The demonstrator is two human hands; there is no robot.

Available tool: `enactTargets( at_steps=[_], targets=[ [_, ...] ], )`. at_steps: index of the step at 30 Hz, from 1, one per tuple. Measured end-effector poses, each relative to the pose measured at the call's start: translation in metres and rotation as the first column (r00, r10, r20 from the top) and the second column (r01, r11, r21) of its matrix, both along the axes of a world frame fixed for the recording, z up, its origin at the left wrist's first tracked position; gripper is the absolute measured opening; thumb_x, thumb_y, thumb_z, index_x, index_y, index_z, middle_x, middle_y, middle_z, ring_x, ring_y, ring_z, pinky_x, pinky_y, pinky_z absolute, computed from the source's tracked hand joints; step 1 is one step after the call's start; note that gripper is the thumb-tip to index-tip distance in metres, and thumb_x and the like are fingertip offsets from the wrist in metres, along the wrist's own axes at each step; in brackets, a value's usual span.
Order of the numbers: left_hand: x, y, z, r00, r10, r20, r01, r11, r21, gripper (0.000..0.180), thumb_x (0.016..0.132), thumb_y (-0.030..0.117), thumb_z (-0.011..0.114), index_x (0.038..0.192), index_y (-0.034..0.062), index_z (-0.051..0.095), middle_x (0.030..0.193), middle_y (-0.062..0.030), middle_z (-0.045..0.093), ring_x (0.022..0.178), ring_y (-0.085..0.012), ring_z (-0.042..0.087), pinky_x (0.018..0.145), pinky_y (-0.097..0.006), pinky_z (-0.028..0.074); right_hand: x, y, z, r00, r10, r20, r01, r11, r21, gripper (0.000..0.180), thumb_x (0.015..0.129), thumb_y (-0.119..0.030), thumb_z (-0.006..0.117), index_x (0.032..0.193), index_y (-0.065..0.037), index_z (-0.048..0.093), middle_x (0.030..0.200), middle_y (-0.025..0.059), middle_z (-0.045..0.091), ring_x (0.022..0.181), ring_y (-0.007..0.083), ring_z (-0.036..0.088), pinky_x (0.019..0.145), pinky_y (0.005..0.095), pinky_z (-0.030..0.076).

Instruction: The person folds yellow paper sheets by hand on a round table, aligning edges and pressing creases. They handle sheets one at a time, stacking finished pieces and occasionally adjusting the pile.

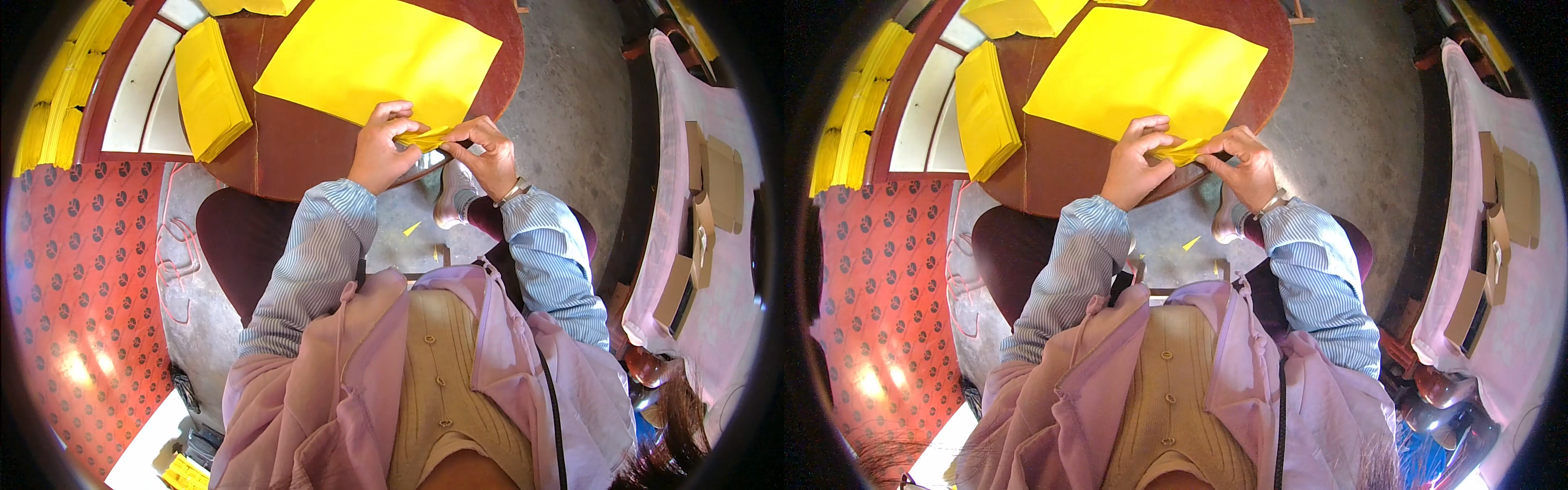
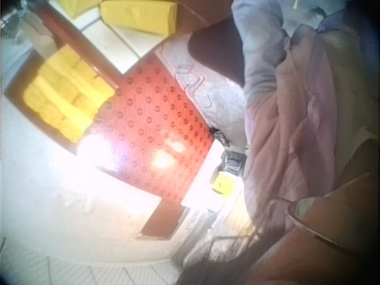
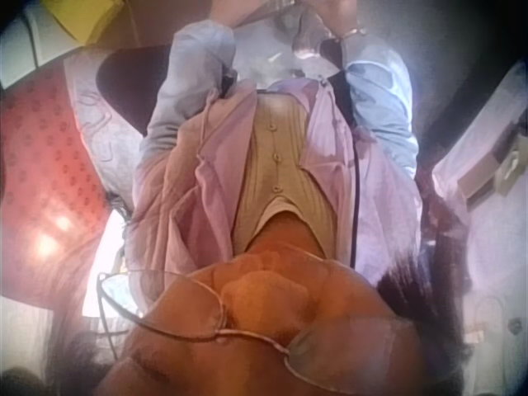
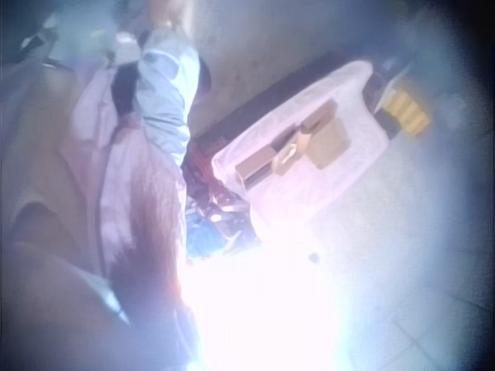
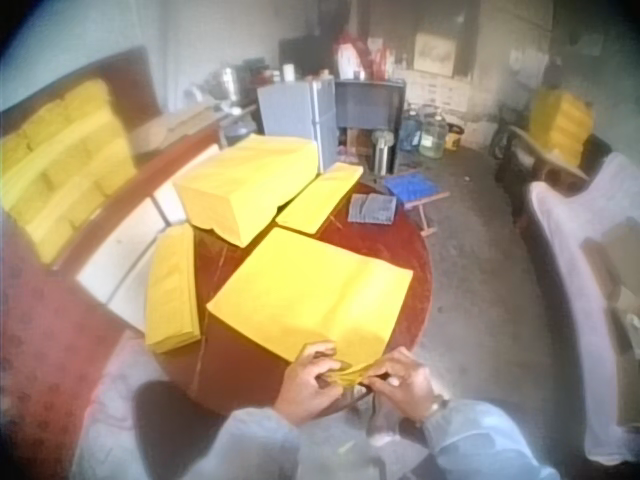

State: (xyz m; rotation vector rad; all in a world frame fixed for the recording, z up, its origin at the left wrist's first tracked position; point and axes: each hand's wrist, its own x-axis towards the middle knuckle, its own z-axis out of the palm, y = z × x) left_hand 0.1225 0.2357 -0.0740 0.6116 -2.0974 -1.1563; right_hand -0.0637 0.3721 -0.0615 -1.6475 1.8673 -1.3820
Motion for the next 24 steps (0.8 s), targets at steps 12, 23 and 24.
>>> enactTargets(
  at_steps=[12, 23, 24],
  targets=[
    [-0.008, 0.0, -0.003, 0.992, 0.119, 0.048, -0.123, 0.987, 0.102, 0.018, 0.09, 0.012, 0.082, 0.102, -0.0016, 0.079, 0.128, -0.0148, 0.072, 0.113, -0.0271, 0.074, 0.097, -0.036, 0.059, 0.004, 0.005, -0.002, 0.995, 0.001, -0.1, -0.009, 0.997, -0.08, 0.017, 0.084, -0.003, 0.086, 0.1, -0.005, 0.08, 0.101, 0.008, 0.074, 0.094, 0.0247, 0.069, 0.087, 0.0375, 0.057],
    [0.003, -0.007, 0.003, 0.998, -0.032, 0.049, 0.029, 0.998, 0.048, 0.02, 0.085, 0.009, 0.078, 0.104, 0.0026, 0.081, 0.133, -0.0147, 0.068, 0.123, -0.0285, 0.068, 0.105, -0.038, 0.055, 0.003, 0.0, -0.004, 0.999, -0.031, 0.039, 0.032, 0.999, -0.014, 0.016, 0.082, -0.006, 0.089, 0.096, -0.005, 0.08, 0.093, 0.0072, 0.074, 0.089, 0.0217, 0.069, 0.081, 0.0346, 0.055],
    [0.003, -0.005, 0.003, 0.999, -0.03, 0.043, 0.028, 0.999, 0.045, 0.02, 0.084, 0.009, 0.078, 0.103, 0.0031, 0.082, 0.133, -0.0148, 0.068, 0.122, -0.029, 0.068, 0.104, -0.038, 0.055, 0.003, 0.0, -0.004, 0.999, -0.03, 0.044, 0.031, 0.999, -0.012, 0.016, 0.082, -0.006, 0.089, 0.095, -0.005, 0.08, 0.093, 0.0071, 0.074, 0.088, 0.0212, 0.069, 0.081, 0.0343, 0.055]
  ],
)
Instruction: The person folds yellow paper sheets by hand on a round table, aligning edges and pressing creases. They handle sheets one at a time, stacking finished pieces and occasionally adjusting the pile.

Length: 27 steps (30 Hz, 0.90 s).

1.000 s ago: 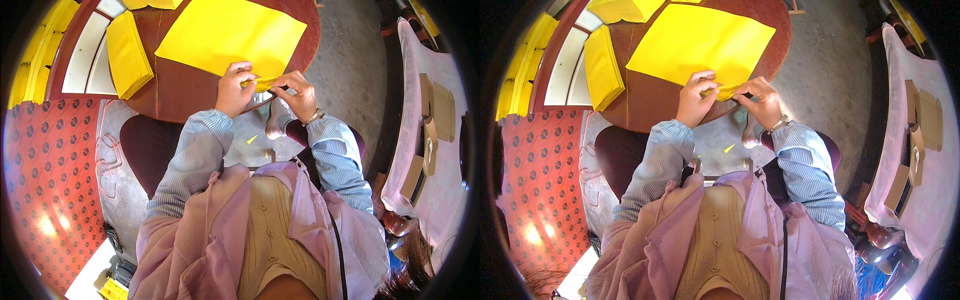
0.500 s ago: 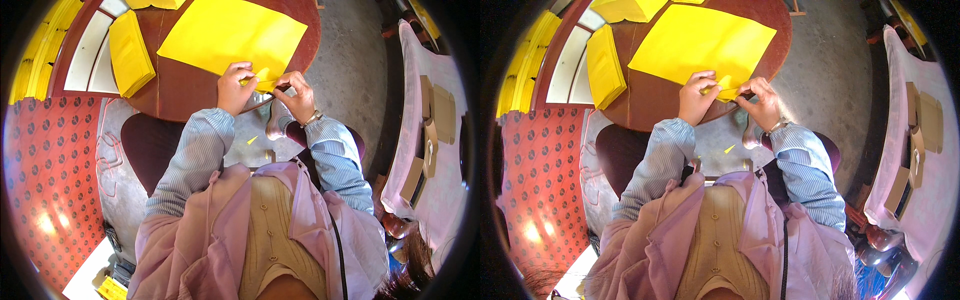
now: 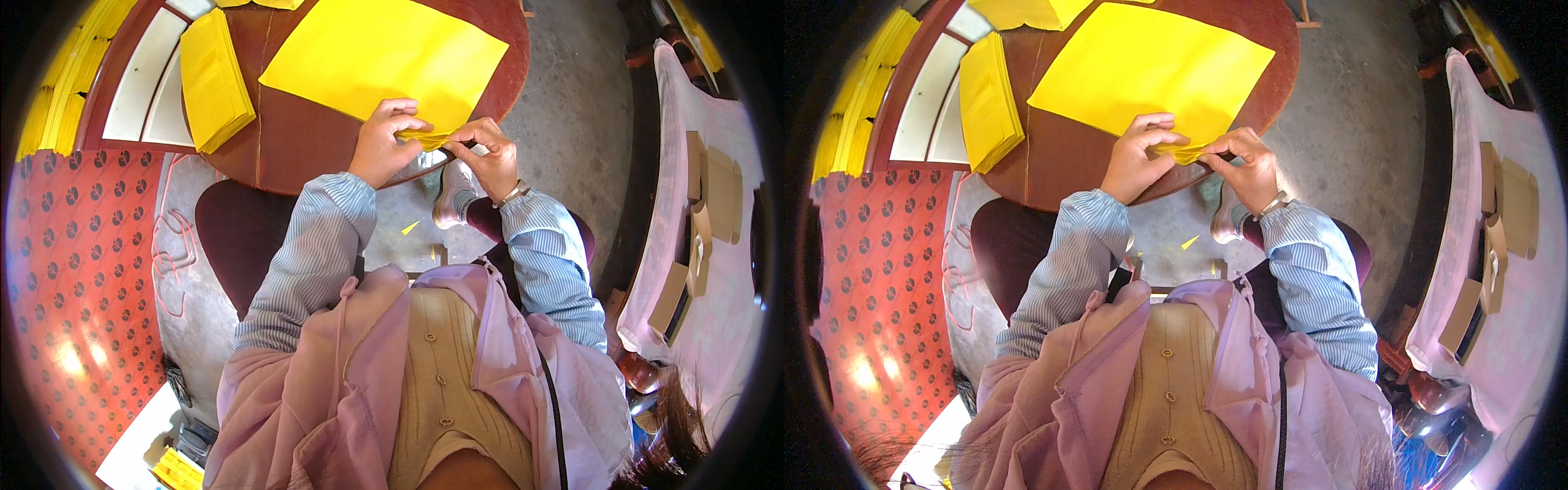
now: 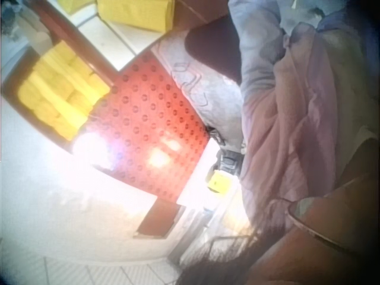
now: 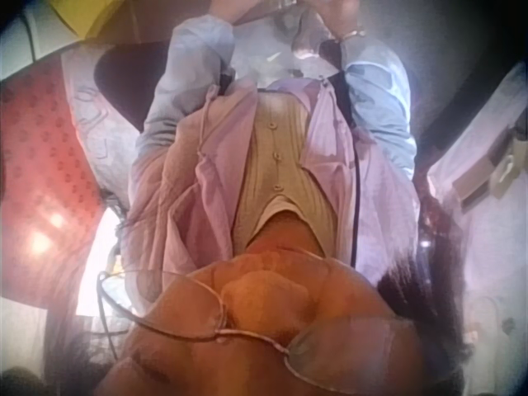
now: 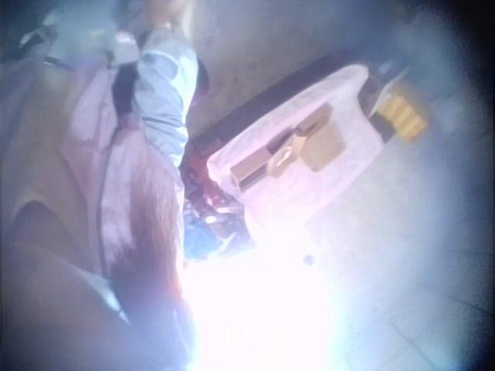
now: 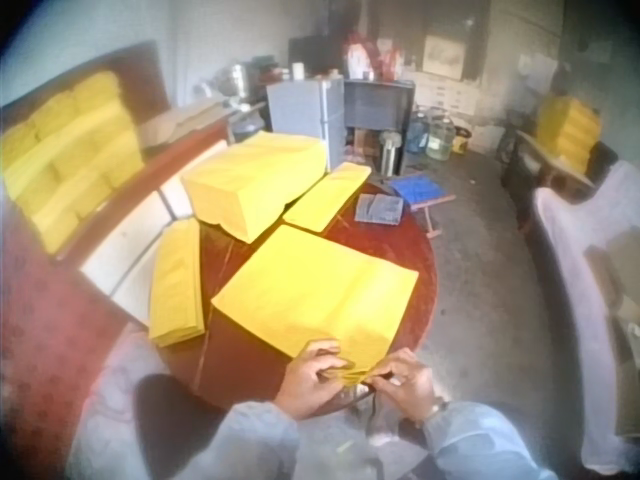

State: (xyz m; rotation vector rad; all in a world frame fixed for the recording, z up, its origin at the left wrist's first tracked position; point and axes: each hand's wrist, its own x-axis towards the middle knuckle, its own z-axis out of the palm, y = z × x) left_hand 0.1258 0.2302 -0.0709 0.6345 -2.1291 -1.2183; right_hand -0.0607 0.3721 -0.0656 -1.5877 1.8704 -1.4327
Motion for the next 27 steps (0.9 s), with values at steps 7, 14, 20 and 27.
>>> enactTargets(
  at_steps=[7, 14, 20, 27],
  targets=[
    [-0.01, 0.007, -0.003, 0.994, 0.109, -0.007, -0.108, 0.992, 0.065, 0.018, 0.084, 0.011, 0.081, 0.099, 0.0015, 0.081, 0.128, -0.0145, 0.07, 0.115, -0.0281, 0.072, 0.101, -0.038, 0.058, 0.005, 0.002, -0.001, 0.996, -0.037, 0.08, 0.035, 0.999, 0.023, 0.02, 0.082, -0.004, 0.089, 0.1, -0.005, 0.08, 0.099, 0.0077, 0.074, 0.088, 0.0206, 0.069, 0.083, 0.0343, 0.056],
    [-0.01, 0.005, -0.003, 0.99, 0.136, 0.024, -0.138, 0.984, 0.116, 0.019, 0.09, 0.013, 0.081, 0.102, -0.0018, 0.08, 0.128, -0.015, 0.073, 0.113, -0.0265, 0.074, 0.098, -0.036, 0.059, 0.001, 0.003, 0.001, 0.996, 0.024, -0.091, -0.027, 0.999, -0.041, 0.019, 0.083, -0.004, 0.088, 0.101, -0.006, 0.081, 0.099, 0.0071, 0.075, 0.092, 0.0228, 0.069, 0.084, 0.0347, 0.056],
    [-0.005, 0.0, -0.003, 0.998, 0.069, 0.013, -0.07, 0.995, 0.071, 0.018, 0.088, 0.01, 0.079, 0.103, 0.0005, 0.081, 0.13, -0.0143, 0.071, 0.117, -0.027, 0.072, 0.1, -0.037, 0.058, 0.002, 0.001, 0.0, 1.0, -0.008, -0.02, 0.008, 1.0, -0.01, 0.015, 0.084, -0.005, 0.088, 0.097, -0.005, 0.081, 0.096, 0.0069, 0.075, 0.091, 0.0219, 0.069, 0.082, 0.0344, 0.056],
    [-0.002, 0.003, -0.001, 0.999, 0.033, -0.035, -0.034, 0.999, -0.036, 0.019, 0.083, 0.009, 0.078, 0.1, 0.0031, 0.082, 0.125, -0.0132, 0.07, 0.115, -0.0285, 0.072, 0.1, -0.039, 0.058, 0.003, 0.0, 0.001, 1.0, -0.013, 0.005, 0.013, 1.0, 0.01, 0.015, 0.084, -0.005, 0.088, 0.097, -0.004, 0.081, 0.094, 0.006, 0.074, 0.09, 0.0189, 0.069, 0.082, 0.0327, 0.056]
  ],
)
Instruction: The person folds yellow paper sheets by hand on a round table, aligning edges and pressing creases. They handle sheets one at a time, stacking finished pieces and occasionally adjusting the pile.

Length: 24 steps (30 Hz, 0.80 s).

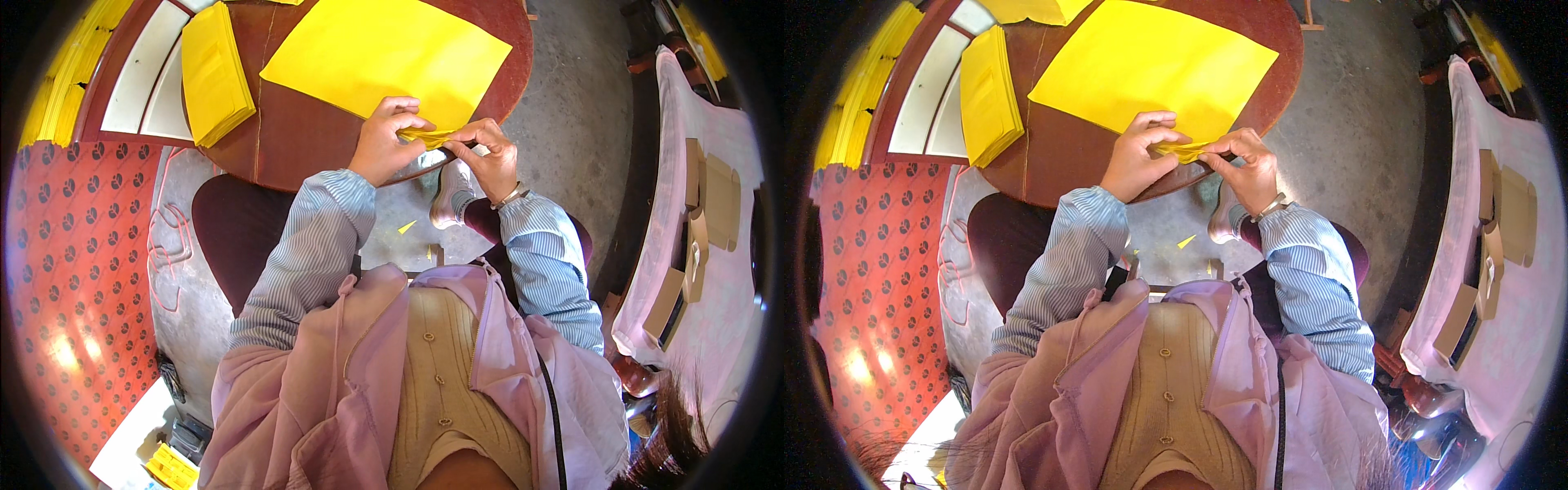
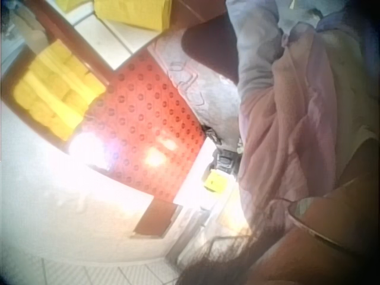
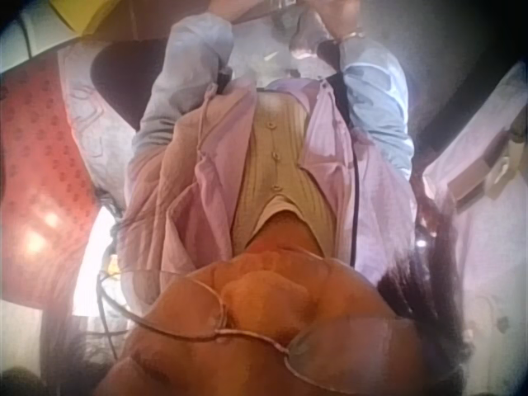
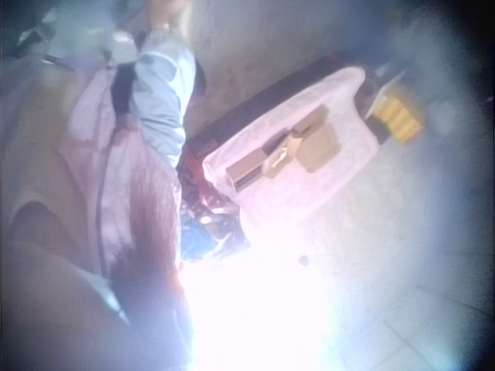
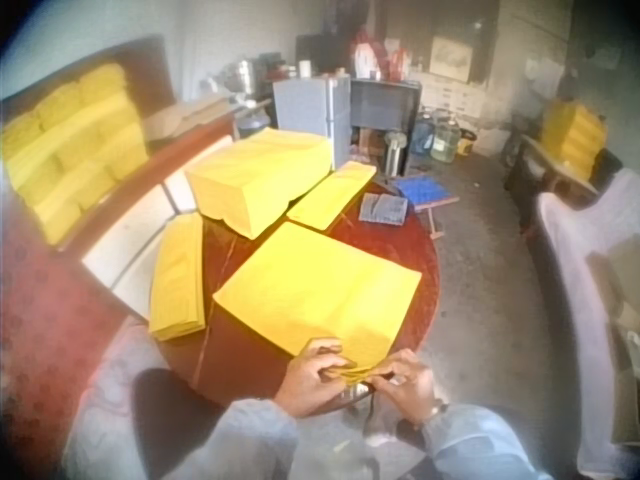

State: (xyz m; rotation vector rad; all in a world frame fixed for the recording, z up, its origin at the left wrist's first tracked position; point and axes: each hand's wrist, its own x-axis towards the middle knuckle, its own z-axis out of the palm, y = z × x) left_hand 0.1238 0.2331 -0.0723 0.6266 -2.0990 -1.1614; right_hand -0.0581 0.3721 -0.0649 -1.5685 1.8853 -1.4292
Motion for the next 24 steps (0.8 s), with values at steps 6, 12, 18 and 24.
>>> enactTargets(
  at_steps=[6, 12, 18, 24],
  targets=[
    [-0.009, 0.004, -0.003, 0.995, 0.104, 0.006, -0.104, 0.991, 0.087, 0.017, 0.087, 0.013, 0.082, 0.099, 0.0012, 0.081, 0.126, -0.0147, 0.072, 0.112, -0.0276, 0.073, 0.098, -0.037, 0.059, 0.004, 0.001, -0.001, 0.994, -0.038, 0.106, 0.038, 0.999, 0.002, 0.019, 0.084, -0.002, 0.088, 0.101, -0.003, 0.079, 0.093, 0.0058, 0.071, 0.09, 0.0187, 0.069, 0.082, 0.0308, 0.057],
    [-0.007, -0.001, -0.003, 0.996, 0.084, 0.042, -0.09, 0.977, 0.193, 0.017, 0.091, 0.013, 0.081, 0.101, -0.0009, 0.08, 0.128, -0.0149, 0.072, 0.114, -0.0255, 0.073, 0.096, -0.036, 0.061, -0.002, 0.0, 0.0, 0.996, 0.021, -0.091, -0.027, 0.997, -0.065, 0.014, 0.085, -0.003, 0.087, 0.098, -0.003, 0.08, 0.094, 0.0064, 0.074, 0.088, 0.0204, 0.068, 0.08, 0.0332, 0.055],
    [-0.003, -0.004, -0.003, 0.999, 0.034, 0.034, -0.039, 0.985, 0.166, 0.016, 0.09, 0.01, 0.078, 0.103, 0.001, 0.081, 0.13, -0.0148, 0.071, 0.115, -0.0261, 0.072, 0.095, -0.036, 0.06, -0.001, 0.0, 0.0, 1.0, 0.001, -0.018, -0.002, 1.0, -0.026, 0.014, 0.084, -0.005, 0.088, 0.096, -0.004, 0.08, 0.093, 0.0066, 0.074, 0.087, 0.0211, 0.068, 0.079, 0.0344, 0.054],
    [0.0, -0.001, -0.002, 0.999, -0.001, -0.034, 0.002, 0.999, 0.047, 0.019, 0.083, 0.009, 0.079, 0.1, 0.0021, 0.081, 0.125, -0.0134, 0.071, 0.112, -0.028, 0.072, 0.1, -0.037, 0.057, 0.001, -0.001, 0.001, 1.0, -0.021, -0.008, 0.021, 1.0, -0.024, 0.016, 0.083, -0.004, 0.089, 0.096, -0.003, 0.08, 0.091, 0.0061, 0.073, 0.085, 0.0192, 0.068, 0.078, 0.0326, 0.055]
  ],
)
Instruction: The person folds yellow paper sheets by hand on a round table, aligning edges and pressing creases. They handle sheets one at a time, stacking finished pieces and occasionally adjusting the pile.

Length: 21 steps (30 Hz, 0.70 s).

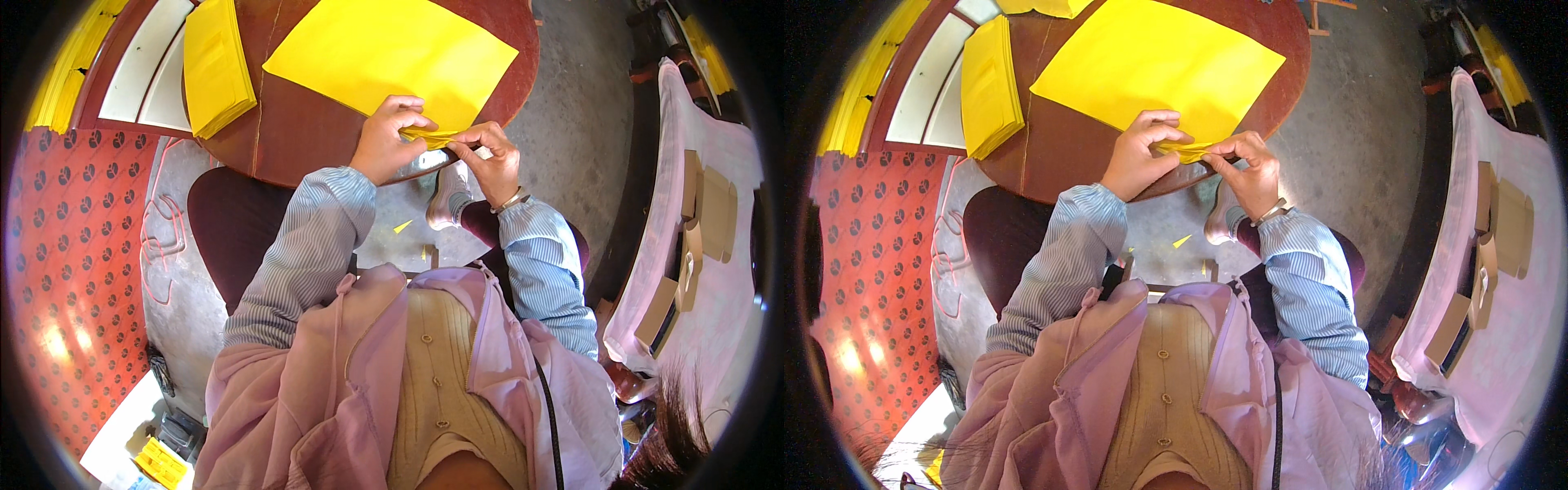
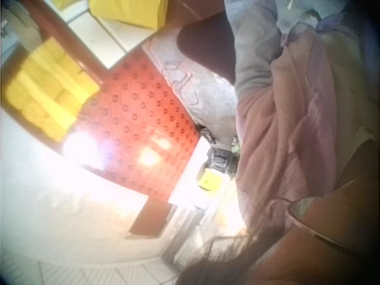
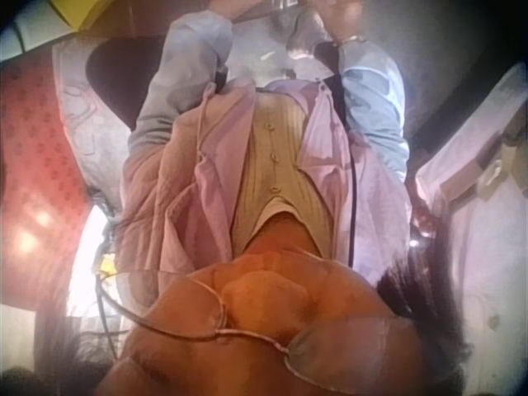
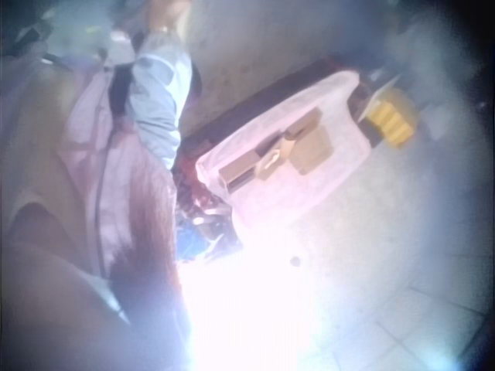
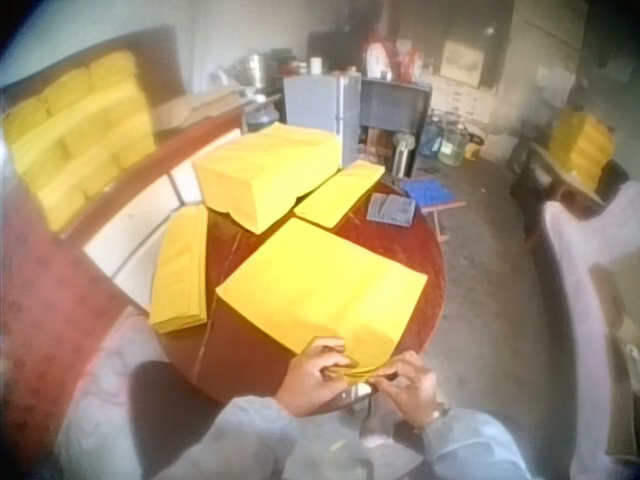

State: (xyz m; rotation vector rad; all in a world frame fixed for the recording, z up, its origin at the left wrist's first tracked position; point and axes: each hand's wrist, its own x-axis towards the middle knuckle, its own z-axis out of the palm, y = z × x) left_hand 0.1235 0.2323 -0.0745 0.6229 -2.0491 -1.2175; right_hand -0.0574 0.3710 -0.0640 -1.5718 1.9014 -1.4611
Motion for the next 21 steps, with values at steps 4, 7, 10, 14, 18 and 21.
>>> enactTargets(
  at_steps=[4, 7, 10, 14, 18, 21],
  targets=[
    [-0.0063, 0.0058, -0.0011, 0.995, 0.099, 0.031, -0.1, 0.994, 0.038, 0.018, 0.083, 0.01, 0.082, 0.098, 0.0008, 0.08, 0.124, -0.0131, 0.072, 0.11, -0.0279, 0.074, 0.098, -0.037, 0.059, 0.0042, -0.0001, -0.0002, 0.997, -0.026, 0.077, 0.026, 1.0, 0.001, 0.015, 0.084, -0.004, 0.089, 0.096, -0.004, 0.079, 0.089, 0.0054, 0.072, 0.083, 0.0176, 0.068, 0.076, 0.0313, 0.055],
    [-0.0079, 0.0035, -0.0018, 0.993, 0.104, 0.058, -0.11, 0.987, 0.118, 0.019, 0.089, 0.013, 0.082, 0.102, 0.0005, 0.08, 0.128, -0.0157, 0.072, 0.113, -0.0266, 0.073, 0.097, -0.036, 0.059, 0.0064, 0.0001, -0.0011, 0.986, -0.046, 0.16, 0.049, 0.999, -0.014, 0.015, 0.084, -0.004, 0.089, 0.096, -0.004, 0.08, 0.089, 0.0051, 0.072, 0.083, 0.0173, 0.068, 0.075, 0.031, 0.055],
    [-0.0079, 0.0009, -0.0022, 0.994, 0.096, 0.044, -0.102, 0.981, 0.167, 0.017, 0.091, 0.012, 0.081, 0.102, -0.0015, 0.079, 0.129, -0.0165, 0.072, 0.113, -0.0262, 0.074, 0.097, -0.036, 0.06, 0.0031, 0.0008, -0.0007, 0.999, -0.007, 0.033, 0.008, 1.0, -0.027, 0.015, 0.084, -0.003, 0.088, 0.096, -0.005, 0.08, 0.089, 0.0048, 0.072, 0.084, 0.0179, 0.068, 0.076, 0.032, 0.054],
    [-0.0058, -0.0007, -0.0015, 0.995, 0.07, 0.078, -0.081, 0.984, 0.156, 0.018, 0.091, 0.012, 0.08, 0.103, -0.0014, 0.079, 0.129, -0.0161, 0.072, 0.115, -0.0259, 0.073, 0.097, -0.036, 0.06, -0.0015, 0.0008, -0.0009, 0.999, 0.023, -0.049, -0.026, 0.998, -0.05, 0.015, 0.084, -0.003, 0.088, 0.097, -0.005, 0.081, 0.088, 0.0043, 0.072, 0.084, 0.0184, 0.067, 0.077, 0.0329, 0.053],
    [-0.0008, -0.0038, 0.0004, 0.997, 0.012, 0.074, -0.02, 0.994, 0.107, 0.018, 0.089, 0.011, 0.08, 0.104, 0.0003, 0.08, 0.132, -0.0151, 0.07, 0.118, -0.0263, 0.071, 0.097, -0.036, 0.059, -0.0005, 0.0012, -0.0024, 1.0, -0.004, 0.013, 0.004, 1.0, -0.003, 0.014, 0.084, -0.004, 0.088, 0.097, -0.005, 0.081, 0.087, 0.0042, 0.072, 0.083, 0.0184, 0.066, 0.075, 0.0329, 0.052],
    [-0.0001, -0.0024, 0.0014, 1.0, 0.001, 0.019, -0.002, 0.999, 0.042, 0.019, 0.084, 0.011, 0.081, 0.1, 0.0003, 0.081, 0.128, -0.0142, 0.071, 0.115, -0.0275, 0.071, 0.098, -0.037, 0.058, 0.0, 0.0007, -0.0025, 1.0, -0.007, 0.023, 0.007, 1.0, 0.004, 0.014, 0.084, -0.003, 0.088, 0.096, -0.004, 0.081, 0.086, 0.0041, 0.072, 0.082, 0.0181, 0.066, 0.074, 0.0328, 0.052]
  ],
)
